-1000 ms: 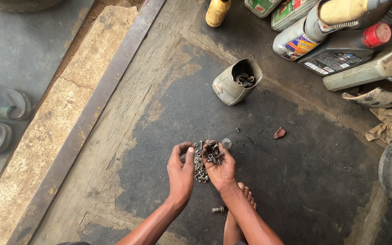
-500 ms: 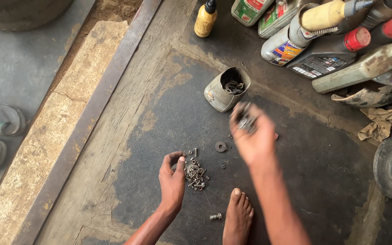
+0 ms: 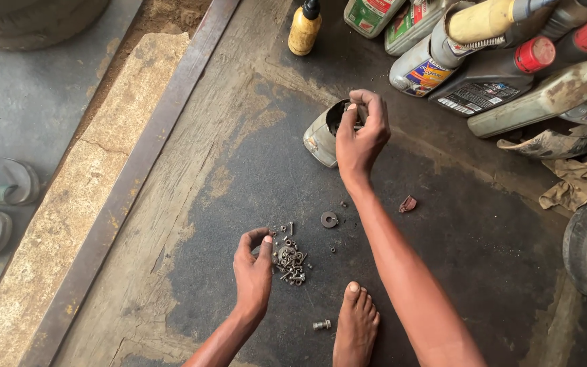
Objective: Sorting and inspecting a pile of motorcycle bolts and fasteners on a garage floor.
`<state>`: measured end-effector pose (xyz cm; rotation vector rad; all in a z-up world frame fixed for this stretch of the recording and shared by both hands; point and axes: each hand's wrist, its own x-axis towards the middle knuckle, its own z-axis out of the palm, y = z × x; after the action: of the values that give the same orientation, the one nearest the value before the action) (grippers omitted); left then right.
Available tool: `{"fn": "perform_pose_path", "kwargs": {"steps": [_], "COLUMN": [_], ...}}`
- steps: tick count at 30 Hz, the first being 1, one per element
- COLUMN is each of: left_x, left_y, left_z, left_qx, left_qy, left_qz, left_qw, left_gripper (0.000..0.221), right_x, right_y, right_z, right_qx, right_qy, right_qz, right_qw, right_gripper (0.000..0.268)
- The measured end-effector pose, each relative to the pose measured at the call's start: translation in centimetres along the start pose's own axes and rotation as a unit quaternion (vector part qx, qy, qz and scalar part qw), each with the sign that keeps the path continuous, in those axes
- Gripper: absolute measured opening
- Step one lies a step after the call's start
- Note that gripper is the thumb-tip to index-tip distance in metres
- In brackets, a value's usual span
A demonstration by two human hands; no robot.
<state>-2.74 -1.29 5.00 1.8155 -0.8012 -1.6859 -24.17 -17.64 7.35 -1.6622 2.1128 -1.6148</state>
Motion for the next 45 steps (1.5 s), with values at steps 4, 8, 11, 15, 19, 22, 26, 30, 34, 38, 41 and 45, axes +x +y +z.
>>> {"fn": "perform_pose_path", "kwargs": {"steps": [4,8,11,15,19,22,26,30,34,38,41,45], "left_x": [0.5,0.7,1.3,2.9,2.4,2.0,2.8,2.8,1.2,2.3,3.2,3.7], "left_y": [-0.7,-0.4,-0.9,-2.8,-3.1,-4.1,-5.6,-6.0,-4.2,-4.2,-2.8,-1.9], "left_z": [-0.2,-0.3,-0.7,-1.0,-1.8,-1.8,-1.8,-1.5,-2.2,-2.7,-2.8,-3.4], "left_qx": [0.025,0.043,0.070,0.238,0.484,0.520,0.541,0.520,0.574,0.519,0.593,0.551], "left_qy": [0.010,0.014,0.015,0.007,-0.030,-0.098,-0.117,-0.173,-0.252,-0.207,-0.123,-0.160], "left_qz": [0.041,0.046,0.064,0.200,0.360,0.280,0.320,0.372,0.359,0.417,0.425,0.384], "left_qw": [0.999,0.998,0.995,0.950,0.797,0.801,0.769,0.749,0.691,0.717,0.673,0.723], "left_gripper": [0.035,0.036,0.036,0.047,0.073,0.086,0.093,0.095,0.101,0.099,0.095,0.099], "right_x": [-0.1,0.5,0.7,-0.4,-5.1,-11.5,-17.4,-21.9,-24.4,-24.0,-23.8,-25.6], "right_y": [0.4,-0.1,2.1,7.1,10.7,13.6,8.6,6.7,4.5,3.3,2.0,2.0], "right_z": [-0.2,-2.6,-4.6,-8.3,-10.3,-9.2,-7.0,-6.5,-8.8,-12.0,-13.2,-11.5], "right_qx": [0.160,0.267,0.373,0.250,-0.192,-0.207,-0.085,-0.048,0.032,0.039,-0.053,-0.122], "right_qy": [0.006,-0.041,-0.031,0.010,-0.161,-0.240,-0.320,-0.335,-0.443,-0.422,-0.464,-0.523], "right_qz": [0.025,0.080,0.115,0.147,0.141,0.013,0.016,-0.071,-0.042,-0.075,-0.058,-0.090], "right_qw": [0.987,0.960,0.920,0.957,0.958,0.949,0.943,0.938,0.895,0.903,0.882,0.839], "right_gripper": [0.015,0.022,0.019,0.020,0.034,0.040,0.053,0.046,0.052,0.092,0.129,0.127]}}
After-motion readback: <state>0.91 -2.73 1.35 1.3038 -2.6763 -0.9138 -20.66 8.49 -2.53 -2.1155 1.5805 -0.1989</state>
